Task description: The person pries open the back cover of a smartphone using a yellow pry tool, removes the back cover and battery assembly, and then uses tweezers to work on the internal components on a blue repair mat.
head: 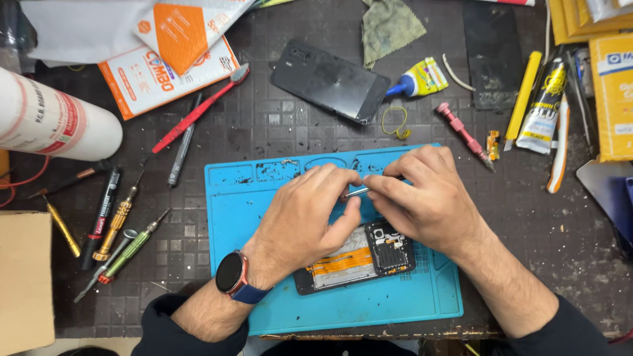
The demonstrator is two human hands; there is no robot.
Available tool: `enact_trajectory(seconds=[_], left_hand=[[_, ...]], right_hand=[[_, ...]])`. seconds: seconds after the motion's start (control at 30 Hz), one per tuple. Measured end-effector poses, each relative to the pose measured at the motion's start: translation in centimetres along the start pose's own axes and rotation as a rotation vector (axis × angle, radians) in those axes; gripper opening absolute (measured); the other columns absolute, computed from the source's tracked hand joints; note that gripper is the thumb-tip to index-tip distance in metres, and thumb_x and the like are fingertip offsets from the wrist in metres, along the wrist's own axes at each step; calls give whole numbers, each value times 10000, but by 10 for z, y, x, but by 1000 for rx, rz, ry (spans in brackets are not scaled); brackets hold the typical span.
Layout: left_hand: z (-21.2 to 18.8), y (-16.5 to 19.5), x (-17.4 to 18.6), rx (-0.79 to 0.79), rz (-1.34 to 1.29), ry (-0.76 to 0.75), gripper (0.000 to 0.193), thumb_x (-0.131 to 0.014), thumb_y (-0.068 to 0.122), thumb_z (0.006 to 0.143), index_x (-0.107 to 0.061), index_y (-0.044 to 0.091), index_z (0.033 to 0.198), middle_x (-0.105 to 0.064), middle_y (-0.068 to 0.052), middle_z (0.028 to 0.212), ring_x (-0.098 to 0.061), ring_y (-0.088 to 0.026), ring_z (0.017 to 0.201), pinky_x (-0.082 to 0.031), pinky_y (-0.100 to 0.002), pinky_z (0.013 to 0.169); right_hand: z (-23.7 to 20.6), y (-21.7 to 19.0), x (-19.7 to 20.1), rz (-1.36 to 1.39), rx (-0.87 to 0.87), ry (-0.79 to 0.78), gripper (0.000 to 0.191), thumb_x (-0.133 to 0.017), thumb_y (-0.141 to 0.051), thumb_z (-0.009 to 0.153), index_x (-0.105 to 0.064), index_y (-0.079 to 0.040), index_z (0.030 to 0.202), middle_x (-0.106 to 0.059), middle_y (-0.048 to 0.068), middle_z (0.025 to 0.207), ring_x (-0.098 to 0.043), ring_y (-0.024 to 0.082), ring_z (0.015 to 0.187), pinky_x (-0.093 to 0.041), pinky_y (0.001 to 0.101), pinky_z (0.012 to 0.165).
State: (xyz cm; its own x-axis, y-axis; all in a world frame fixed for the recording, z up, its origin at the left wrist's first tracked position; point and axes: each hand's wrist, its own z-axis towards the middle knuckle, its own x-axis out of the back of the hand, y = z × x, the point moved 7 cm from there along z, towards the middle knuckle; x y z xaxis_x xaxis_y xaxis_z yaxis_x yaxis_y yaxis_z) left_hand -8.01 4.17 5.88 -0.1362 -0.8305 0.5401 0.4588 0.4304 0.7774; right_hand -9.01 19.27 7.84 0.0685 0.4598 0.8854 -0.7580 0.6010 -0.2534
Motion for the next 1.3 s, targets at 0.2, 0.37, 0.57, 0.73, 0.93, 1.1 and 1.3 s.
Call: enact_trajectory(seconds=[0.2,0.37,0.57,0.73,0.93,1.1,1.3], left_hand=[[-4,-2,-5,-67,137,-1,98,-654,132,900,-608,51,930,-580,-85,836,-571,-281,815,-417,-427,737],[-2,-3,-5,-63,120,3,91,-671,129,867,-607,65,874,-571,-71,799,-547,-270,782,-403,-422,727],[-2,-7,-1,-36,8,42,52,-668,112,824,-625,85,810,-586,-31,746,-536,-245,739,-399,-394,720],[-2,-4,-1,-46,2,47,55,-674,86,749,-619,86,752,-555,-25,678,-503,-235,689,-380,-383,686],[-3,-5,0,-76,-37,44,85,-678,73,732,-597,97,734,-530,-5,657,-495,-223,673,-358,-383,676],[-4,-4,1,-87,-55,35,92,-683,71,744,-599,107,736,-489,3,635,-485,-219,670,-352,-382,676],[-5,-9,-3,-77,-49,25,66,-684,73,729,-626,105,727,-486,19,596,-474,-205,645,-348,-375,680]], right_hand=[[-3,2,1,-11,-31,5,256,-843,-153,801,-752,-151,1040,-594,-14,892,-556,223,892,-392,404,792],[-3,3,1,15,-42,25,238,-846,-149,806,-742,-159,1020,-597,-20,879,-558,218,882,-397,390,797],[-6,2,5,-14,24,57,265,-868,-157,802,-740,-146,1033,-635,-32,921,-586,214,925,-419,398,852],[-8,-1,10,-22,96,71,280,-886,-173,812,-745,-158,1053,-650,-49,938,-591,186,910,-427,389,869],[-9,1,13,-40,118,71,287,-900,-174,812,-746,-156,1054,-652,-49,936,-591,193,899,-432,393,871],[-10,2,11,-50,122,46,278,-905,-161,804,-749,-152,1034,-660,-35,944,-600,208,911,-432,404,877],[-8,1,12,-48,148,23,235,-902,-139,883,-752,-152,1064,-667,-36,977,-613,210,968,-428,402,933]])
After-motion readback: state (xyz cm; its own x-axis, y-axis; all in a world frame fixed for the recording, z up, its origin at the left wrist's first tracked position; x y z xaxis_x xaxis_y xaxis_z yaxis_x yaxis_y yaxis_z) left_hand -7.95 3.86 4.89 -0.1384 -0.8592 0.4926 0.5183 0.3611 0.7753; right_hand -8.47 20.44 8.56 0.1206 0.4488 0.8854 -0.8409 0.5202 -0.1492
